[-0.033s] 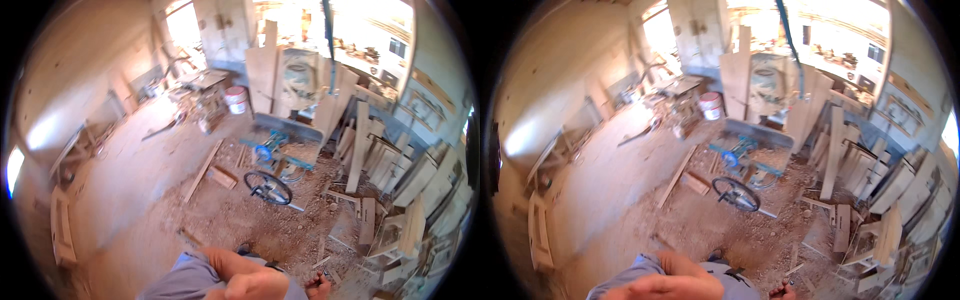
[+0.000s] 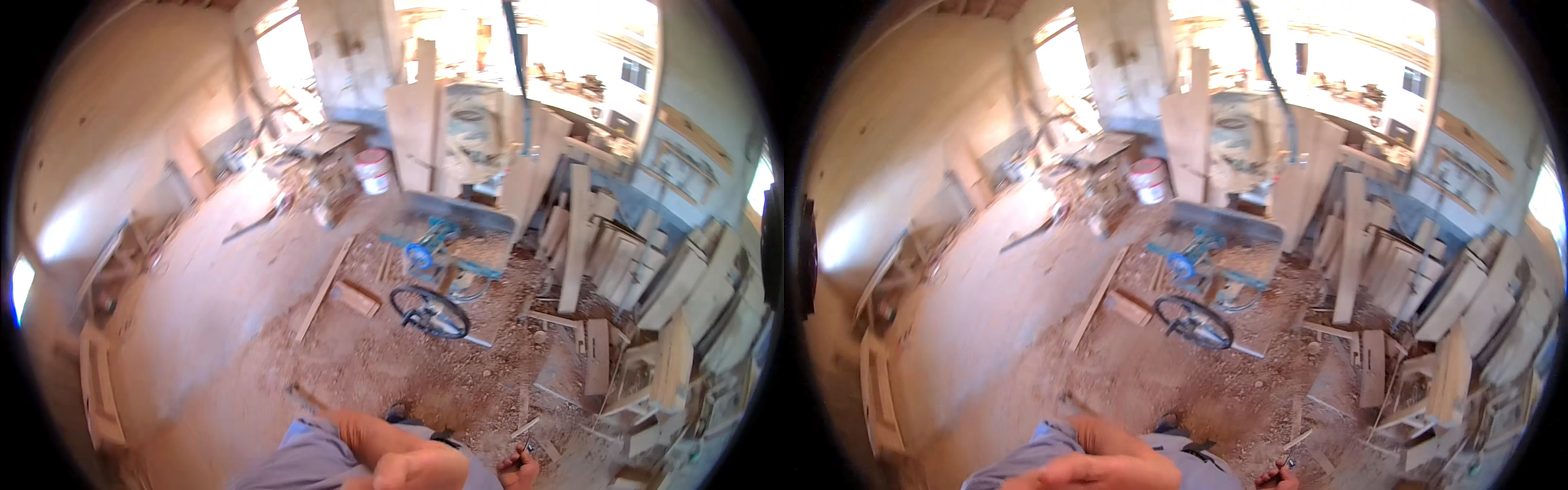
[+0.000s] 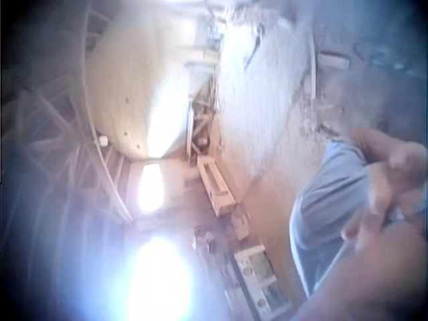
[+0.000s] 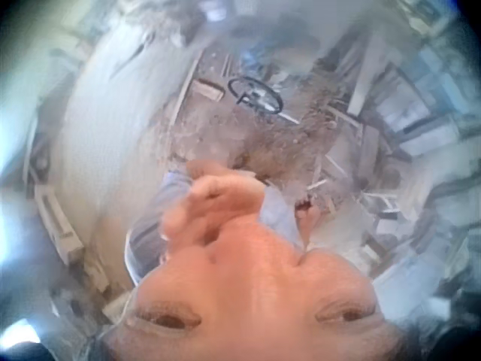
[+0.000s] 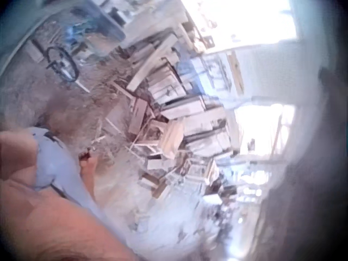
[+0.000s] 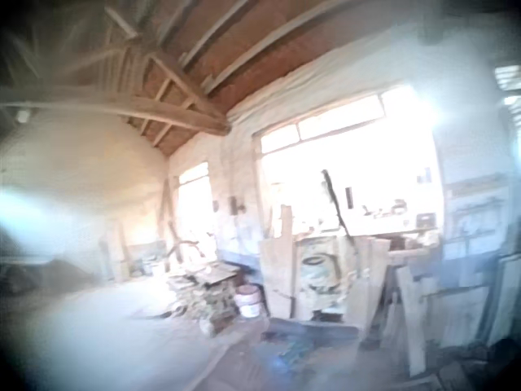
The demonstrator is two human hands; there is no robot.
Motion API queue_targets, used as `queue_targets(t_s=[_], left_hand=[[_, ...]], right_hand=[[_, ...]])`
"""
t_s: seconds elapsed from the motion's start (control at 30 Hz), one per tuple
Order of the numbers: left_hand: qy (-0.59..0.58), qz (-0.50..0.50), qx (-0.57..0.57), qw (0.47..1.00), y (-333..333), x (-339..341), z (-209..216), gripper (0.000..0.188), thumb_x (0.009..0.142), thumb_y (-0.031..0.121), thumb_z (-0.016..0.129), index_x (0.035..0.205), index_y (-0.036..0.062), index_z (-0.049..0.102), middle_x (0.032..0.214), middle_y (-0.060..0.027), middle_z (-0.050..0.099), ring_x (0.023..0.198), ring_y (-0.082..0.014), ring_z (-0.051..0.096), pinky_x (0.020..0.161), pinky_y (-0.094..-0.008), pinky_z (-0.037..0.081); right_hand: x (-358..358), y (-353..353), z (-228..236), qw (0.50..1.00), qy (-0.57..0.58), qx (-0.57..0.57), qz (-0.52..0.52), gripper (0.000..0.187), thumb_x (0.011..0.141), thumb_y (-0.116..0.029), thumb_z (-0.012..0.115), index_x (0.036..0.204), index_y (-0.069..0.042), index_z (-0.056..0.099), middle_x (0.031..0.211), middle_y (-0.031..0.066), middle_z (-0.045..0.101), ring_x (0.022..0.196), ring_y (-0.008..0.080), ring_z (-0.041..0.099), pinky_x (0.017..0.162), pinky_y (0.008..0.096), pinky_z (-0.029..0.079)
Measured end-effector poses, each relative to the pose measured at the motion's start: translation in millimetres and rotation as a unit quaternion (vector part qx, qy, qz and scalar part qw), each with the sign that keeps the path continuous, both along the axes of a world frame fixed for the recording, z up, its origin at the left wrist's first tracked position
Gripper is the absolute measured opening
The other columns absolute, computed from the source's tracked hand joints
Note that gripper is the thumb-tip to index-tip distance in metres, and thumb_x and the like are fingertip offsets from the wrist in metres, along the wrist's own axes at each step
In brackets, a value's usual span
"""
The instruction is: The person operates a woodworking machine, feeding a piece of wood through the mechanism and adjusting the controls. They use a tool to clear debris from the machine's surface and handle a long metal rod.
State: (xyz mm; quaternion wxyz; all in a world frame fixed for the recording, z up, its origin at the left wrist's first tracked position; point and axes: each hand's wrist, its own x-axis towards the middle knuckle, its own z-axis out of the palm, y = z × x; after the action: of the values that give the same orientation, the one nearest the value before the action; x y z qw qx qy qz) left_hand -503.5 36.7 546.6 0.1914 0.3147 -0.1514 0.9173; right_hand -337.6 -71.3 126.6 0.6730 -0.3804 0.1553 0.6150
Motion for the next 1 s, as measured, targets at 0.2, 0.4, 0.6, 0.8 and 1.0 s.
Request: queue_targets(t_s=[0.2, 0.4, 0.6, 0.8, 1.0], left_hand=[[0.144, -0.089, -0.065, 0.983, -26.1, -1.0, -24.3, 0.032, 0.094, 0.026, 0.052, 0.121, 0.0125, 0.06, 0.087, -0.0015, 0.058, 0.087, -0.0205, 0.052, 0.077, -0.0385, 0.042], [0.219, -0.154, -0.111, 0.957, -40.0, 7.0, -46.5, 0.034, 0.096, 0.03, 0.048, 0.123, 0.015, 0.06, 0.085, 0.0007, 0.057, 0.087, -0.02, 0.05, 0.077, -0.0388, 0.041], [0.272, -0.207, -0.118, 0.932, -44.7, 15.3, -47.7, 0.036, 0.097, 0.033, 0.044, 0.126, 0.0175, 0.06, 0.082, 0.0028, 0.055, 0.086, -0.0194, 0.048, 0.077, -0.0392, 0.039], [0.297, -0.441, 0.003, 0.847, -50.4, 52.6, -51.4, 0.041, 0.098, 0.037, 0.044, 0.131, 0.0159, 0.056, 0.087, 0.0, 0.056, 0.082, -0.023, 0.048, 0.067, -0.0378, 0.041], [0.37, -0.656, 0.144, 0.642, -57.5, 96.9, -54.0, 0.045, 0.099, 0.036, 0.041, 0.138, 0.0151, 0.049, 0.098, -0.0083, 0.06, 0.083, -0.0291, 0.05, 0.066, -0.0401, 0.043]], right_hand=[[3.9, -35.1, -36.9, 0.998, 0.007, 0.001, -0.056, 0.031, 0.092, -0.027, 0.061, 0.109, -0.002, 0.06, 0.07, 0.0063, 0.053, 0.063, 0.0184, 0.051, 0.056, 0.0335, 0.044], [20.1, -63.9, -74.5, 0.985, 0.042, -0.066, -0.153, 0.02, 0.089, -0.025, 0.049, 0.091, -0.009, 0.061, 0.061, 0.0052, 0.054, 0.054, 0.0246, 0.05, 0.052, 0.0438, 0.041], [18.4, -96.1, -71.0, 0.97, 0.031, -0.093, -0.221, 0.021, 0.089, -0.026, 0.05, 0.091, -0.009, 0.063, 0.058, 0.0049, 0.054, 0.051, 0.0249, 0.049, 0.05, 0.0435, 0.039], [11.5, -117.8, -71.6, 0.953, 0.038, -0.119, -0.276, 0.019, 0.09, -0.022, 0.051, 0.09, -0.007, 0.063, 0.06, 0.0056, 0.054, 0.051, 0.0233, 0.048, 0.049, 0.0401, 0.04], [8.9, -127.0, -51.1, 0.944, 0.059, -0.1, -0.31, 0.021, 0.095, -0.02, 0.049, 0.094, -0.003, 0.061, 0.063, 0.0074, 0.054, 0.054, 0.0222, 0.051, 0.051, 0.0379, 0.042]])
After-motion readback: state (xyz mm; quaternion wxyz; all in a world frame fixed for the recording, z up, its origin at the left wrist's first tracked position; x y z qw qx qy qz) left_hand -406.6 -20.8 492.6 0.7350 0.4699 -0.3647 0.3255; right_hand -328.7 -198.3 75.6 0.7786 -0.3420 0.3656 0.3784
